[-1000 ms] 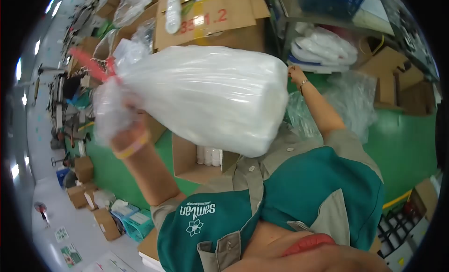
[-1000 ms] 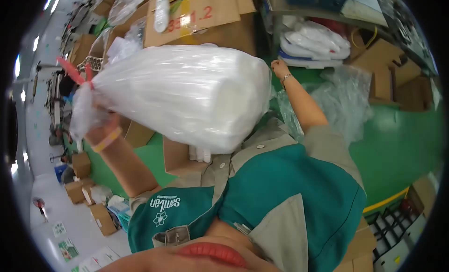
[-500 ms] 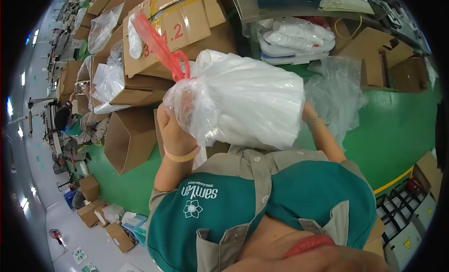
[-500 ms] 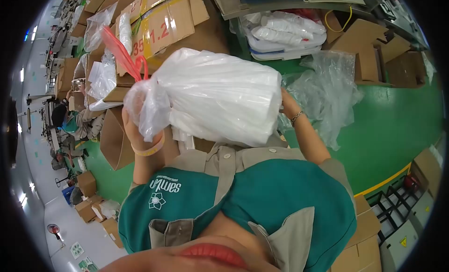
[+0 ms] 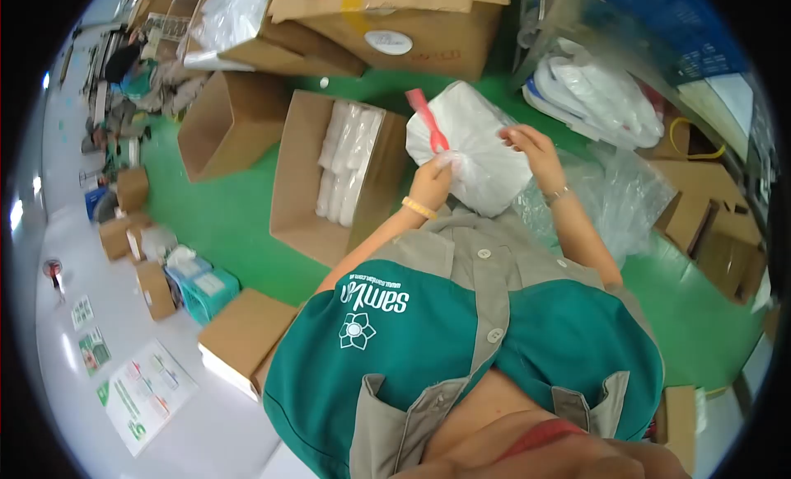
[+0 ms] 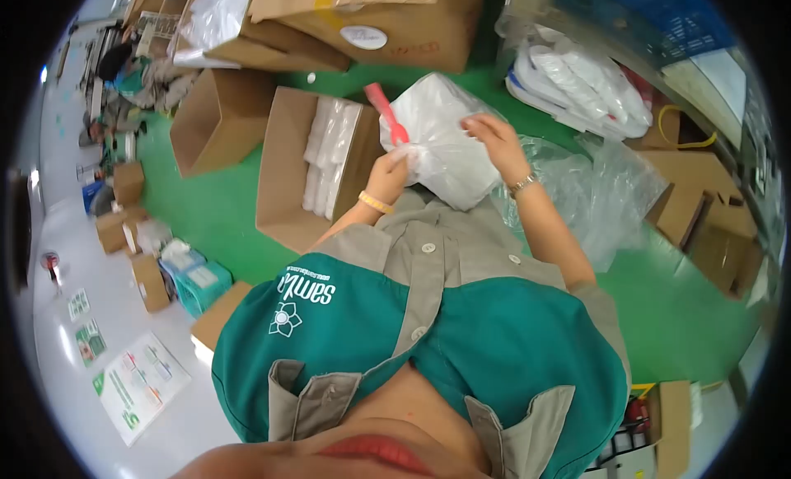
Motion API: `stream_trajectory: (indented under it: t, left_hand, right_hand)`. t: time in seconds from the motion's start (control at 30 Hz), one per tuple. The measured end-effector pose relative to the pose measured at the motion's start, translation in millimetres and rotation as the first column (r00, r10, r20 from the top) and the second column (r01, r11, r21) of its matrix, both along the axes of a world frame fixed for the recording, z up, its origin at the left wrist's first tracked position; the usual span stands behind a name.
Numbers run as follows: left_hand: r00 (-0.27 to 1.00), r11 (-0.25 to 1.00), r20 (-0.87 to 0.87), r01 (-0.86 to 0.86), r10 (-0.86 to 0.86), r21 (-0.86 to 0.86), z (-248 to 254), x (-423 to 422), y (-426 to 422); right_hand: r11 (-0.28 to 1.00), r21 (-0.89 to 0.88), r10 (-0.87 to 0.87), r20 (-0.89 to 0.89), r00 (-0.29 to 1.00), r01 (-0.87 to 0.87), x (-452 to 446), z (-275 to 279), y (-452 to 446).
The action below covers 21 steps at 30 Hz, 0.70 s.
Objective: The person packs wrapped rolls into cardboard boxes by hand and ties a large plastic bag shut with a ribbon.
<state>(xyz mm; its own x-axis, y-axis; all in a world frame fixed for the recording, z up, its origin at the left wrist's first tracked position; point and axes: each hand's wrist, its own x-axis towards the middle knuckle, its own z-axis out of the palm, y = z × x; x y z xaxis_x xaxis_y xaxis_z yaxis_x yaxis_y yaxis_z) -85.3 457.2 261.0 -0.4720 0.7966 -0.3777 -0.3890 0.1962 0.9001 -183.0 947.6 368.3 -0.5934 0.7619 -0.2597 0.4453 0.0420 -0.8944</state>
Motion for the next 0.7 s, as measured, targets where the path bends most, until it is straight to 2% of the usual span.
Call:
stream_trajectory:
  t: [0.03, 0.07, 0.1, 0.13, 0.17, 0.2, 0.23, 0.27, 0.3, 0.33, 0.37, 0.4, 0.5, 0.53, 0.57, 0.6, 0.63, 0.67, 0.7]
  left_hand:
    - [0.938, 0.993, 0.340, -0.097, 0.069, 0.065, 8.5, -0.7, -9.6]
    - [0.757, 0.971, 0.638, -0.231, 0.140, 0.061, 37.5, -4.5, -17.8]
    - [0.803, 0.969, 0.548, -0.240, 0.235, -0.064, 49.6, -7.5, -27.1]
    - [0.832, 0.955, 0.478, -0.290, 0.281, -0.057, 44.0, -13.3, -40.6]
    - [0.825, 0.942, 0.468, -0.333, 0.317, -0.050, 54.1, -22.1, -55.6]
    - [0.842, 0.937, 0.433, -0.350, 0.321, -0.015, 38.6, -33.9, -74.7]
    - [0.756, 0.871, 0.486, -0.491, 0.438, -0.021, 62.8, -41.0, -83.7]
    - [0.702, 0.838, 0.529, -0.545, 0.477, -0.033, 52.2, -54.5, -98.7]
    - [0.733, 0.811, 0.487, -0.580, 0.475, 0.082, 49.4, -64.0, -111.0]
    - [0.753, 0.817, 0.415, -0.575, 0.510, 0.040, 70.1, -70.7, -115.6]
    - [0.780, 0.811, 0.400, -0.569, 0.481, 0.135, 54.3, -80.6, -128.1]
    - [0.843, 0.839, 0.087, -0.537, 0.531, 0.089, 25.7, -91.2, -144.2]
    - [0.846, 0.850, -0.188, -0.520, 0.498, -0.089, 9.4, -100.3, -147.4]
    - [0.873, 0.864, -0.290, -0.458, 0.393, -0.208, 12.1, -99.2, -147.7]
    - [0.835, 0.828, 0.068, -0.527, 0.547, -0.189, 24.4, -102.5, -136.7]
    - [0.638, 0.740, 0.390, -0.632, 0.665, -0.228, 36.7, -105.8, -125.9]
    - [0.819, 0.854, 0.242, -0.498, 0.520, -0.151, -15.6, -122.7, -152.9]
    - [0.877, 0.873, 0.077, -0.456, 0.474, -0.171, -3.6, -116.3, -146.0]
    - [0.906, 0.882, -0.097, -0.423, 0.412, -0.207, 9.5, -109.4, -138.8]
  right_hand:
    - [0.989, -0.148, -0.020, -0.069, 0.997, 0.010, 6.0, 21.7, -27.6]
    - [0.956, -0.294, -0.056, -0.134, 0.989, 0.014, 13.8, 36.7, -47.5]
    - [0.964, -0.266, -0.058, -0.151, 0.987, 0.016, 18.0, 30.5, -44.5]
    - [0.971, -0.238, -0.062, -0.167, 0.984, 0.020, 18.5, 19.9, -39.6]
    - [0.950, -0.312, -0.062, -0.146, 0.987, 0.014, 18.8, -4.7, -15.2]
    - [0.929, -0.366, -0.099, -0.087, 0.991, 0.060, 29.6, 24.1, -46.6]
    - [0.907, -0.421, -0.064, -0.124, 0.990, 0.006, 30.1, -0.5, -20.5]
    - [0.917, -0.398, -0.057, -0.102, 0.993, 0.012, 35.5, 9.8, -33.8]
    - [0.929, -0.369, -0.046, -0.079, 0.996, 0.014, 37.1, 9.4, -35.8]
    - [0.958, -0.280, -0.072, -0.007, 0.997, 0.067, 33.9, 19.9, -47.2]
    - [0.981, -0.178, -0.075, 0.040, 0.996, 0.081, 26.8, 20.9, -45.9]
    - [0.994, -0.079, -0.072, 0.067, 0.995, 0.078, 19.7, 22.1, -42.0]
    - [0.992, 0.112, -0.065, 0.104, 0.992, 0.053, -3.3, 29.4, -33.1]
    - [0.989, 0.140, -0.056, 0.109, 0.992, 0.040, -11.5, 31.5, -31.9]
    - [0.988, 0.156, -0.042, 0.118, 0.992, 0.023, -19.9, 32.4, -30.5]
    - [0.986, 0.165, -0.045, 0.118, 0.992, 0.025, -27.2, 30.6, -28.4]
    - [0.985, 0.170, -0.043, 0.121, 0.992, 0.022, -34.8, 29.6, -26.4]
    - [0.973, 0.200, -0.123, 0.046, 0.991, 0.111, -42.4, 18.4, -20.3]
    - [0.954, 0.287, -0.117, 0.091, 0.989, 0.086, -54.4, 5.6, 0.6]
